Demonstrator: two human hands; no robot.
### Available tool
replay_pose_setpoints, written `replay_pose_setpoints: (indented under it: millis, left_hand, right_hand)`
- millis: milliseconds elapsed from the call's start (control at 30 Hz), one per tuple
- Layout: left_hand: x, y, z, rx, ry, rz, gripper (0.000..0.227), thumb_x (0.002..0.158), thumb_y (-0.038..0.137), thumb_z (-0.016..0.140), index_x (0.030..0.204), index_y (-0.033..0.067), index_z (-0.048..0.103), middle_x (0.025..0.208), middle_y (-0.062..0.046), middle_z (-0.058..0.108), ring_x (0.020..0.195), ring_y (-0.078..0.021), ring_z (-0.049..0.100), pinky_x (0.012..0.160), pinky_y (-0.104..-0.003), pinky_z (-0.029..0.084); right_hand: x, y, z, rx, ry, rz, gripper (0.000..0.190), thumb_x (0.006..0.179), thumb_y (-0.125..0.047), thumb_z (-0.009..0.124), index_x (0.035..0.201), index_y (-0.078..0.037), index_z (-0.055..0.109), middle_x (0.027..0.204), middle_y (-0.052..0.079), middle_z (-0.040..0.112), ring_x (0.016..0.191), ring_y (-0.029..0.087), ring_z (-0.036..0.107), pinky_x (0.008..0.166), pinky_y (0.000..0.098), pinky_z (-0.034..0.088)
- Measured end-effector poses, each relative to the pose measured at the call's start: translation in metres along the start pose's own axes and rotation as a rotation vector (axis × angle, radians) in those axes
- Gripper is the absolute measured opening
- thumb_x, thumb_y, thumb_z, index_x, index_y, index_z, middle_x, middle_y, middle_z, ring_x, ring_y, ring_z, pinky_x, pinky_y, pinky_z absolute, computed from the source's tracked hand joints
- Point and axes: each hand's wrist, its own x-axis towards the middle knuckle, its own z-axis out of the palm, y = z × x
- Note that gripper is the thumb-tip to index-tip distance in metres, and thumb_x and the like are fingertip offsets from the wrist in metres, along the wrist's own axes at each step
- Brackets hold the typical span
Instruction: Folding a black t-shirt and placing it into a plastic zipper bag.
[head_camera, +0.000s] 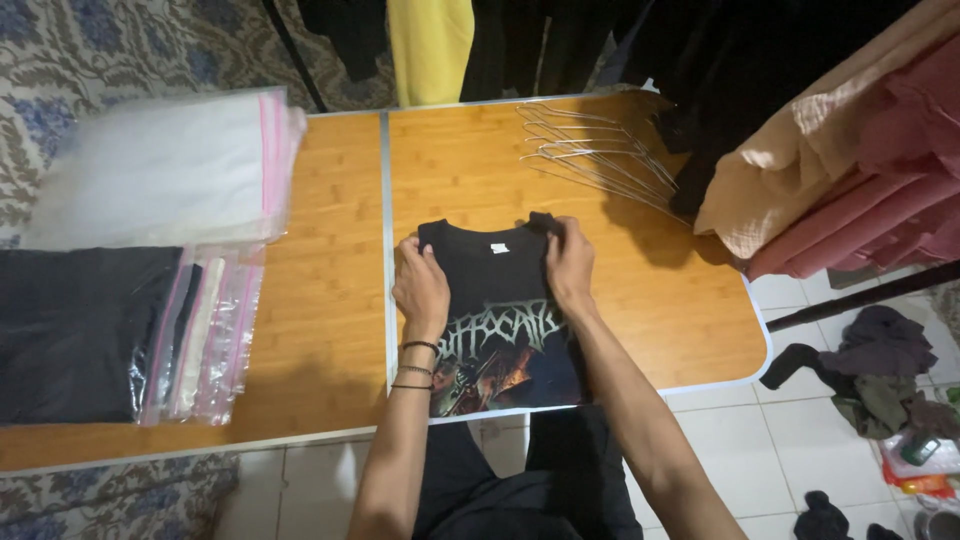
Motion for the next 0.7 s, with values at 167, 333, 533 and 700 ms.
replay_pose_setpoints:
  millis: [167,333,533,700]
  left_hand:
    - [-0.001,0.007,-0.006,-0.029,0.042,-0.022,0.025,0.107,0.023,0.051,0.122,0.0026,0.051,0.112,-0.018,0.070,0.095,-0.0385,0.070,0.074,-0.049,0.055]
    - [-0.001,0.011,-0.009,-0.004,0.019,-0.038,0.026,0.107,0.022,0.052,0.124,0.0030,0.051,0.112,-0.018,0.068,0.097,-0.0381,0.069,0.075,-0.050,0.054]
    - [-0.011,0.002,-0.009,-0.105,0.056,-0.020,0.039,0.107,0.020,0.052,0.140,0.0003,0.045,0.134,-0.020,0.063,0.121,-0.0384,0.063,0.095,-0.048,0.052]
    - [-0.045,0.019,-0.026,0.088,-0.190,0.009,0.065,0.106,0.036,0.046,0.154,-0.0045,0.031,0.160,-0.024,0.031,0.150,-0.0407,0.032,0.121,-0.055,0.028]
  right_hand:
    - [0.004,0.002,0.002,0.076,0.094,-0.063,0.020,0.096,-0.001,0.061,0.117,-0.002,0.061,0.100,0.023,0.075,0.094,0.035,0.074,0.080,0.0424,0.056]
    - [0.008,-0.002,0.006,-0.106,-0.034,0.231,0.023,0.102,-0.013,0.063,0.123,-0.006,0.061,0.094,0.024,0.073,0.084,0.037,0.073,0.076,0.0448,0.054]
    - [-0.005,-0.027,-0.021,-0.046,-0.043,0.174,0.043,0.100,-0.017,0.063,0.138,-0.002,0.049,0.116,0.023,0.072,0.107,0.038,0.069,0.092,0.0460,0.053]
    - [-0.057,-0.033,-0.026,-0.285,-0.176,-0.119,0.060,0.101,-0.029,0.063,0.149,0.001,0.042,0.159,0.028,0.037,0.144,0.045,0.039,0.119,0.0565,0.032]
